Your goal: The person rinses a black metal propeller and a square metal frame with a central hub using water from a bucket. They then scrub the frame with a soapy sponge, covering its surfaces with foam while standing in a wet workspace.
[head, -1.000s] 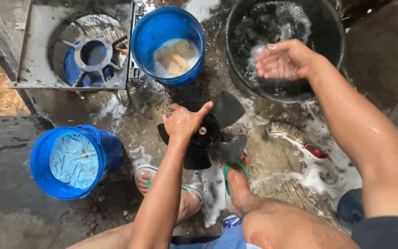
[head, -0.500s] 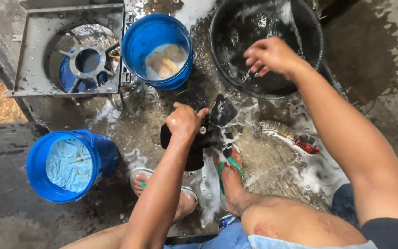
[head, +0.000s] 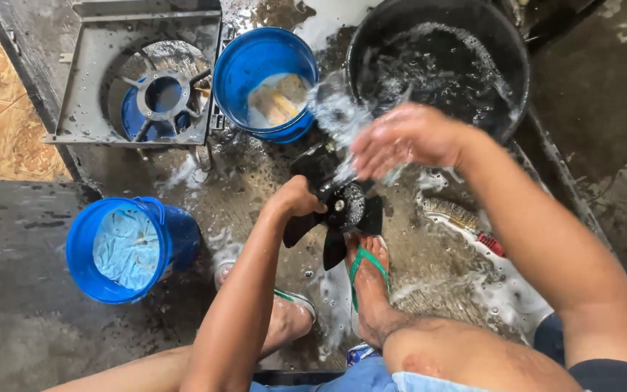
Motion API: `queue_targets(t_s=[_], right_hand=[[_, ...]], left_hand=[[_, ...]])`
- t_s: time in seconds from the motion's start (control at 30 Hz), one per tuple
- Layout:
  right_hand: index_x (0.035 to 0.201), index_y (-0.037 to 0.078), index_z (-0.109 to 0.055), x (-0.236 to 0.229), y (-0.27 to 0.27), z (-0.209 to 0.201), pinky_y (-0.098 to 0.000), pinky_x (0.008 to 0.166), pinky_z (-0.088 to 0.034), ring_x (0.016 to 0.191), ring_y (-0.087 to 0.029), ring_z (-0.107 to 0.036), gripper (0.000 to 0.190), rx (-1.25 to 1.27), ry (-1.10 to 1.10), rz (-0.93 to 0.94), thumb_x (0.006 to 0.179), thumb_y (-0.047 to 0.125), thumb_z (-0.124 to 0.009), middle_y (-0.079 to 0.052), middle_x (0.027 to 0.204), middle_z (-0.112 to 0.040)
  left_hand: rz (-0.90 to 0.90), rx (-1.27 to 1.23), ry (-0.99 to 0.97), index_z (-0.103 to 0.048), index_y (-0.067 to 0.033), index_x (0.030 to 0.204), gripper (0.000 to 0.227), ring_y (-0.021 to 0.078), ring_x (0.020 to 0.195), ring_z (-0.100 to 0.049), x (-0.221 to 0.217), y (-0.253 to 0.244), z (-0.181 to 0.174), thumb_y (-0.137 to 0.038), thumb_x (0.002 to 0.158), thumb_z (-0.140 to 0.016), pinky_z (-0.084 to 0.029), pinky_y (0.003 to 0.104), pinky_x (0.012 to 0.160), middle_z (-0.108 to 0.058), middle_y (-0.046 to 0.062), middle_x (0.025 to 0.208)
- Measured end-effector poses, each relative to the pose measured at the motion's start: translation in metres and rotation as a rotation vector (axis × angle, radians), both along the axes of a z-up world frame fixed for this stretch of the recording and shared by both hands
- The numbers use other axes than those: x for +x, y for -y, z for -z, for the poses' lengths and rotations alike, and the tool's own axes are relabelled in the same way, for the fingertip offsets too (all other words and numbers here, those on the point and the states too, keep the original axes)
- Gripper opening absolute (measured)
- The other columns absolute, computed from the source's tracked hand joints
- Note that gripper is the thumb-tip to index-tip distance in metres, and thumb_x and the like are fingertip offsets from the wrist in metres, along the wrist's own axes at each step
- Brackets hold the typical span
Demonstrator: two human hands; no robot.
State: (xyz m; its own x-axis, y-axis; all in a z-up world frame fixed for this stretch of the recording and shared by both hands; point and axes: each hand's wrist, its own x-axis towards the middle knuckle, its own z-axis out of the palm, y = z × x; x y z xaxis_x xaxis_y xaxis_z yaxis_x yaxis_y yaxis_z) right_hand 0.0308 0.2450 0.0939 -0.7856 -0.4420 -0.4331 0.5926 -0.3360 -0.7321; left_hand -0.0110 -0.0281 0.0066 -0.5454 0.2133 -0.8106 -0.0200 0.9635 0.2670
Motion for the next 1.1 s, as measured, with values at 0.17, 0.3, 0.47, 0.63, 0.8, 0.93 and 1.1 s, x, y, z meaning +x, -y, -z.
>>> queue_targets(t_s=[0.17, 0.3, 0.47, 0.63, 0.8, 0.93, 1.1], right_hand=[[0.119, -0.008, -0.069, 0.034, 0.037, 0.0, -0.042, 0.084, -0.064, 0.093, -0.032, -0.077, 0.034, 0.478, -0.433, -0.325, 0.099, 0.017, -0.057, -0.025, 0.103, -0.078], [0.124, -0.001, -0.07, 0.065, 0.029, 0.007, -0.0409, 0.082, -0.064, 0.094, -0.028, -0.079, 0.033, 0.6, -0.502, -0.228, 0.096, 0.017, -0.063, -0.021, 0.105, -0.08], [0.129, -0.003, -0.069, 0.095, 0.0, 0.019, -0.042, 0.084, -0.062, 0.095, -0.029, -0.076, 0.036, 0.573, -0.221, -0.011, 0.099, 0.015, -0.061, -0.024, 0.107, -0.079], [0.125, -0.006, -0.07, 0.124, -0.025, 0.026, -0.0366, 0.081, -0.06, 0.092, -0.028, -0.075, 0.033, 0.669, -0.118, 0.101, 0.099, 0.01, -0.057, -0.022, 0.107, -0.079], [0.123, -0.009, -0.071, 0.122, -0.028, 0.022, -0.0401, 0.081, -0.06, 0.092, -0.031, -0.074, 0.032, 0.709, -0.092, 0.135, 0.1, 0.008, -0.057, -0.025, 0.107, -0.079], [0.125, -0.008, -0.07, 0.119, -0.014, 0.0, -0.0398, 0.086, -0.058, 0.096, -0.032, -0.074, 0.032, 0.787, -0.022, 0.163, 0.1, 0.007, -0.057, -0.026, 0.11, -0.078], [0.126, -0.009, -0.071, 0.112, -0.019, 0.007, -0.0406, 0.082, -0.058, 0.091, -0.033, -0.074, 0.033, 0.835, -0.06, 0.137, 0.101, 0.006, -0.057, -0.026, 0.111, -0.08]], left_hand=[[-0.055, 0.247, 0.173, -0.058, 0.0033, 0.139, 0.088, 0.0468, 0.137, -0.053, 0.003, -0.02, 0.017, -0.039, 0.067, -0.085, -0.044, 0.057, 0.112, -0.061, 0.032, 0.138], [-0.257, 0.363, 0.332, -0.056, 0.0029, 0.141, 0.094, 0.0427, 0.133, -0.058, 0.043, -0.024, 0.002, -0.049, 0.066, -0.082, -0.051, 0.055, 0.105, -0.058, 0.031, 0.141], [-0.454, 0.393, 0.394, -0.059, 0.0076, 0.123, 0.065, 0.0387, 0.062, -0.071, 0.054, -0.004, 0.05, -0.025, 0.073, -0.083, -0.056, 0.05, 0.045, -0.069, 0.03, 0.091], [-0.049, 0.127, 0.039, -0.046, -0.0223, 0.13, 0.062, 0.0299, 0.08, -0.06, 0.077, -0.026, -0.101, -0.037, 0.074, -0.069, -0.047, 0.042, 0.066, -0.066, 0.014, 0.098], [0.332, -0.169, -0.728, -0.049, -0.0386, 0.15, 0.08, 0.0494, 0.094, -0.059, 0.11, -0.02, -0.05, -0.045, 0.074, -0.075, -0.049, 0.057, 0.066, -0.049, 0.028, 0.146], [0.442, -0.165, -0.521, -0.038, -0.032, 0.155, 0.083, 0.0521, 0.109, -0.054, 0.102, -0.011, -0.082, -0.043, 0.082, -0.074, -0.048, 0.06, 0.083, -0.036, 0.029, 0.154], [0.427, -0.143, -0.322, -0.048, -0.0341, 0.149, 0.064, 0.0435, 0.115, -0.058, 0.061, 0.024, -0.14, -0.037, 0.088, -0.066, -0.053, 0.053, 0.082, -0.056, 0.009, 0.129]])
